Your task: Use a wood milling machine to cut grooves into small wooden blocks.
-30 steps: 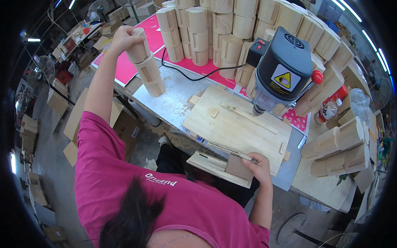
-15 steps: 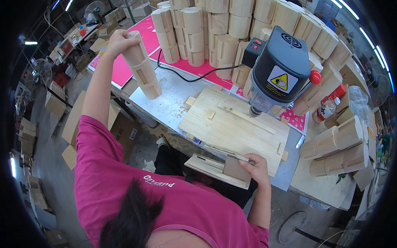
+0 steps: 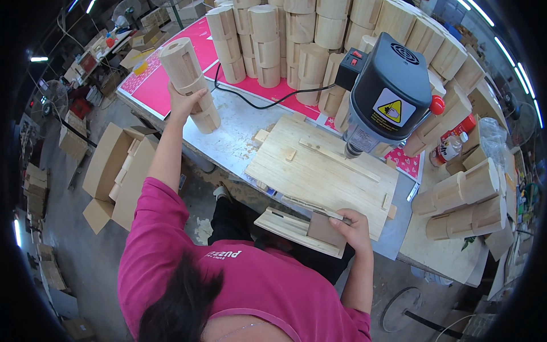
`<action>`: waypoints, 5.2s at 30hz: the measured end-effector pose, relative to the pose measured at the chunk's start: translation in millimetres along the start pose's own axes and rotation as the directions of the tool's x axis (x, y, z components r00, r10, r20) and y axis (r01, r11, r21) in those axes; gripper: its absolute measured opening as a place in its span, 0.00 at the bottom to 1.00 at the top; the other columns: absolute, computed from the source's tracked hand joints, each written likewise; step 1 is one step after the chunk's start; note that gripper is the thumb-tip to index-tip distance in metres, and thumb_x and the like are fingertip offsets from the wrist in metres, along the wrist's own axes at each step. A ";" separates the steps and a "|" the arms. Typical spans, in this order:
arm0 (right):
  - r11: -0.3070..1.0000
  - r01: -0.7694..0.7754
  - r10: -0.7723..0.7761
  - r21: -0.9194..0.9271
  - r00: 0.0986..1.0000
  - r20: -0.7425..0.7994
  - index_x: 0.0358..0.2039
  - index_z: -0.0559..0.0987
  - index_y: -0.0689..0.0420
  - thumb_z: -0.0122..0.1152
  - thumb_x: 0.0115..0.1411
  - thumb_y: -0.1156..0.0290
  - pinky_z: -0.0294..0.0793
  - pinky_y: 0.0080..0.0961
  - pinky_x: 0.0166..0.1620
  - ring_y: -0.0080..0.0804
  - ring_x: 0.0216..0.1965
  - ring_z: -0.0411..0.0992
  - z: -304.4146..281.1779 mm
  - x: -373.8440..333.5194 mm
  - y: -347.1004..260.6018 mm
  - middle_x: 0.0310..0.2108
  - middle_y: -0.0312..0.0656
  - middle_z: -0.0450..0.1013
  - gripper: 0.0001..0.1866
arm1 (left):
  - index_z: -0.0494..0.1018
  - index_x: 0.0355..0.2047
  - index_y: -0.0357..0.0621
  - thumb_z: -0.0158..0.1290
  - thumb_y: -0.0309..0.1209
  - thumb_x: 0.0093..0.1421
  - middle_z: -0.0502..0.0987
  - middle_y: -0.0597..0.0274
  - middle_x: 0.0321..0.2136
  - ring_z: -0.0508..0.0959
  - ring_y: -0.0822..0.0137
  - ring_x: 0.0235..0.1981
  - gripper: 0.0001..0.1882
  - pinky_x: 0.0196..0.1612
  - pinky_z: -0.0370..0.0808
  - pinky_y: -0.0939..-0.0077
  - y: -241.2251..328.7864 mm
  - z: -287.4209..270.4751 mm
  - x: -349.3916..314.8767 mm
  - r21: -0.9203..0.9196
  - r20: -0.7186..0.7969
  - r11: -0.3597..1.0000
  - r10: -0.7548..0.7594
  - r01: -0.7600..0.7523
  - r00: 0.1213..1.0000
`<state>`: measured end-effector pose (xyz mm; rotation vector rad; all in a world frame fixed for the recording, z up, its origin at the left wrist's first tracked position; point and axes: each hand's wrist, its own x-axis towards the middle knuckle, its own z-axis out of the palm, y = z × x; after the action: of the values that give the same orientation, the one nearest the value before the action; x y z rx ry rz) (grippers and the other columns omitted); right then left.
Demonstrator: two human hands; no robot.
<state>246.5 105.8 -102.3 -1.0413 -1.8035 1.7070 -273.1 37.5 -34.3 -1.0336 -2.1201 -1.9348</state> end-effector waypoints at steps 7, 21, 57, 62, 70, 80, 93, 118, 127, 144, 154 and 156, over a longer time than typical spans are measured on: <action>0.999 0.012 -0.013 -0.033 1.000 -0.024 0.28 0.78 0.62 0.65 0.47 0.74 0.67 0.15 0.33 0.16 0.28 0.68 1.8 -1.5 1.1 0.24 0.32 0.73 0.08 | 0.55 0.47 0.34 0.68 0.32 0.35 0.68 0.50 0.42 0.72 0.60 0.44 0.42 0.45 0.71 0.69 0.9 2.2 -3.0 0.003 -0.054 1.000 -0.014 0.014 0.998; 1.000 0.013 -0.013 -0.026 1.000 0.000 0.29 0.78 0.62 0.66 0.47 0.72 0.67 0.15 0.33 0.17 0.28 0.68 0.1 -0.4 1.3 0.25 0.32 0.73 0.10 | 0.54 0.49 0.34 0.67 0.33 0.35 0.67 0.51 0.44 0.71 0.60 0.45 0.43 0.47 0.70 0.68 1.9 -0.2 -4.0 0.045 -0.048 0.999 -0.024 0.026 0.999; 0.999 0.040 -0.041 0.027 0.998 0.037 0.31 0.78 0.63 0.66 0.48 0.72 0.68 0.16 0.35 0.19 0.30 0.69 -5.6 6.7 -3.3 0.26 0.36 0.74 0.11 | 0.52 0.55 0.35 0.68 0.38 0.31 0.61 0.42 0.52 0.60 0.50 0.56 0.52 0.57 0.59 0.63 64.6 239.8 115.5 0.226 -0.156 0.973 -0.004 0.040 0.988; 0.999 0.014 -0.016 0.048 0.999 0.040 0.32 0.78 0.63 0.67 0.48 0.71 0.68 0.16 0.34 0.18 0.30 0.69 -5.6 7.9 2.1 0.26 0.34 0.73 0.12 | 0.54 0.53 0.35 0.67 0.37 0.32 0.65 0.45 0.48 0.67 0.51 0.49 0.49 0.53 0.65 0.64 75.9 218.7 88.5 0.092 -0.119 0.996 -0.011 0.022 0.993; 0.988 0.038 -0.046 0.148 0.998 0.046 0.32 0.78 0.64 0.66 0.48 0.74 0.67 0.15 0.35 0.17 0.31 0.68 2.4 -8.8 -12.9 0.28 0.34 0.73 0.11 | 0.57 0.52 0.37 0.55 0.26 0.50 0.69 0.58 0.46 0.71 0.67 0.46 0.29 0.49 0.68 0.73 102.9 122.6 -33.1 -0.747 0.376 0.583 -0.026 0.320 0.926; 0.928 0.336 -0.356 -0.163 0.928 -0.115 0.30 0.78 0.63 0.65 0.41 0.78 0.66 0.21 0.39 0.28 0.34 0.69 -26.4 -36.2 -56.5 0.28 0.39 0.72 0.12 | 0.66 0.39 0.38 0.62 0.24 0.42 0.75 0.60 0.35 0.74 0.72 0.38 0.23 0.42 0.70 0.78 128.6 46.8 -99.0 -0.169 0.917 0.876 -0.028 0.451 0.398; 0.957 0.258 -0.280 -0.132 0.938 -0.202 0.33 0.77 0.61 0.64 0.45 0.80 0.64 0.18 0.43 0.24 0.38 0.67 -42.8 -5.9 -19.6 0.33 0.35 0.70 0.12 | 0.73 0.33 0.34 0.63 0.23 0.41 0.77 0.60 0.30 0.76 0.74 0.30 0.18 0.35 0.72 0.83 88.2 112.2 -134.0 0.256 0.964 0.911 -0.264 0.325 -0.020; 0.858 0.303 -0.478 -0.415 0.768 -0.427 0.40 0.72 0.58 0.67 0.45 0.74 0.66 0.20 0.42 0.26 0.39 0.66 -36.9 -11.5 5.9 0.33 0.36 0.69 0.20 | 0.64 0.48 0.39 0.57 0.36 0.51 0.68 0.60 0.41 0.70 0.69 0.40 0.26 0.40 0.68 0.76 70.6 100.3 -256.7 -0.395 0.538 0.901 0.067 0.181 0.840; 0.917 0.035 -0.231 -0.397 0.859 -0.458 0.38 0.71 0.61 0.66 0.48 0.69 0.67 0.22 0.26 0.26 0.19 0.68 -40.5 -4.6 14.8 0.22 0.41 0.72 0.18 | 0.61 0.55 0.41 0.64 0.38 0.36 0.68 0.59 0.35 0.66 0.58 0.40 0.44 0.45 0.58 0.64 79.1 113.4 -271.0 0.021 0.625 0.886 0.350 -0.464 0.697; 0.917 -0.046 -0.175 -0.395 0.846 -0.503 0.40 0.71 0.62 0.65 0.49 0.72 0.63 0.20 0.22 0.19 0.18 0.62 -39.3 48.8 -14.8 0.19 0.36 0.70 0.19 | 0.70 0.43 0.43 0.66 0.32 0.33 0.73 0.63 0.26 0.72 0.60 0.32 0.33 0.39 0.64 0.66 46.5 156.9 -216.6 -0.054 0.652 0.965 0.230 -0.258 0.723; 0.808 -0.141 -0.119 -0.572 0.912 -0.393 0.43 0.70 0.63 0.60 0.53 0.69 0.69 0.29 0.30 0.37 0.23 0.71 -58.2 40.1 -33.3 0.23 0.49 0.73 0.19 | 0.75 0.38 0.54 0.64 0.40 0.35 0.71 0.72 0.23 0.70 0.67 0.32 0.25 0.40 0.60 0.70 38.8 158.4 -196.9 -0.077 0.758 0.884 0.352 -0.461 0.549; 0.701 -0.087 -0.058 -0.707 0.982 -0.178 0.47 0.68 0.65 0.56 0.56 0.70 0.69 0.23 0.29 0.25 0.22 0.69 -76.1 33.2 -52.1 0.25 0.45 0.73 0.20 | 0.75 0.38 0.55 0.64 0.41 0.35 0.70 0.72 0.23 0.69 0.67 0.31 0.25 0.40 0.59 0.70 40.7 156.6 -195.7 -0.084 0.746 0.867 0.382 -0.491 0.546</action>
<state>272.3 182.4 -46.9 -1.4504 -2.3855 0.8238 -44.3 98.1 -126.2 -2.3674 -1.9153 -1.1768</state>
